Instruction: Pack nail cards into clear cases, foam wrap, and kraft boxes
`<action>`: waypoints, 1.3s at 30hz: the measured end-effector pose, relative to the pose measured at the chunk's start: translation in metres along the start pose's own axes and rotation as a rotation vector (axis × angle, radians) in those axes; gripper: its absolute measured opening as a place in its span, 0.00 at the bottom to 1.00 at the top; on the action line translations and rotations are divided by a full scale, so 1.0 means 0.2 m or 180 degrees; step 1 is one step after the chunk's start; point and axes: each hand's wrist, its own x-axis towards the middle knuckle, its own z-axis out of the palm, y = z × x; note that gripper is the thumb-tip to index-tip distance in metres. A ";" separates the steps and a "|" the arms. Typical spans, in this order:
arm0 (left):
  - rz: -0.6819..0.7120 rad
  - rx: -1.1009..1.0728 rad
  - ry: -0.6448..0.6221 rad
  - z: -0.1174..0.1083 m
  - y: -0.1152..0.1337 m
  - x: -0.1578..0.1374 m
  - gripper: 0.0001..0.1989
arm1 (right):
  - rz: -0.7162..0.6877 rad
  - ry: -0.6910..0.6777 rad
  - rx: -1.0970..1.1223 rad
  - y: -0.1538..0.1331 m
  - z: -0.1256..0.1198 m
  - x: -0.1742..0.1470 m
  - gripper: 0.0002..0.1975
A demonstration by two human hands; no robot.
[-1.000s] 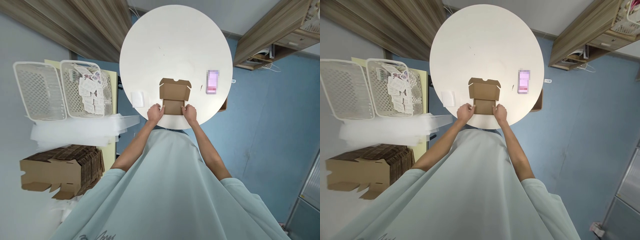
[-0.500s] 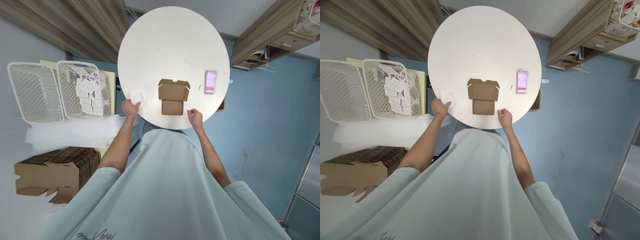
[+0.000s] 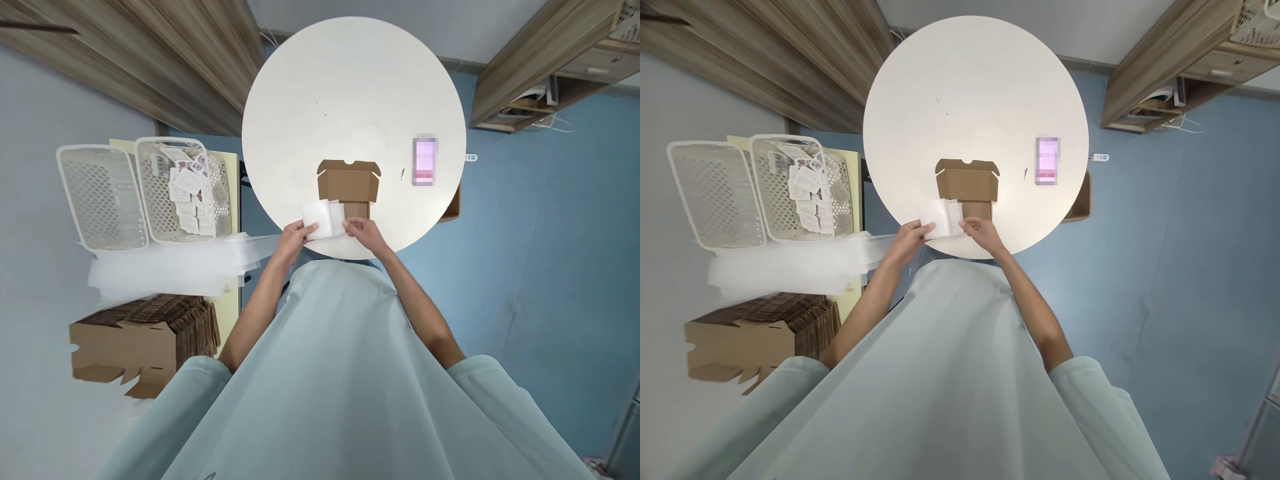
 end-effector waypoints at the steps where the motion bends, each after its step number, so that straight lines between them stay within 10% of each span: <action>1: -0.0008 -0.0004 -0.0145 0.04 -0.01 -0.02 0.30 | 0.0023 -0.0087 0.0169 -0.01 0.01 0.00 0.28; 12: 0.0365 0.2121 0.0132 0.34 -0.09 0.23 0.15 | 0.0134 0.0783 -0.1468 0.05 -0.10 0.13 0.18; 25: 0.0418 0.3623 0.0284 0.49 -0.12 0.33 0.13 | 0.0281 0.0644 -0.2829 0.14 -0.04 0.30 0.14; 33: 0.0527 0.3614 0.0366 0.46 -0.08 0.29 0.12 | 0.0173 0.0557 -0.2589 0.09 -0.09 0.25 0.12; 39: 0.1169 0.2436 0.1187 0.23 0.08 0.38 0.21 | -0.0073 0.1630 -0.1989 0.01 -0.37 0.14 0.18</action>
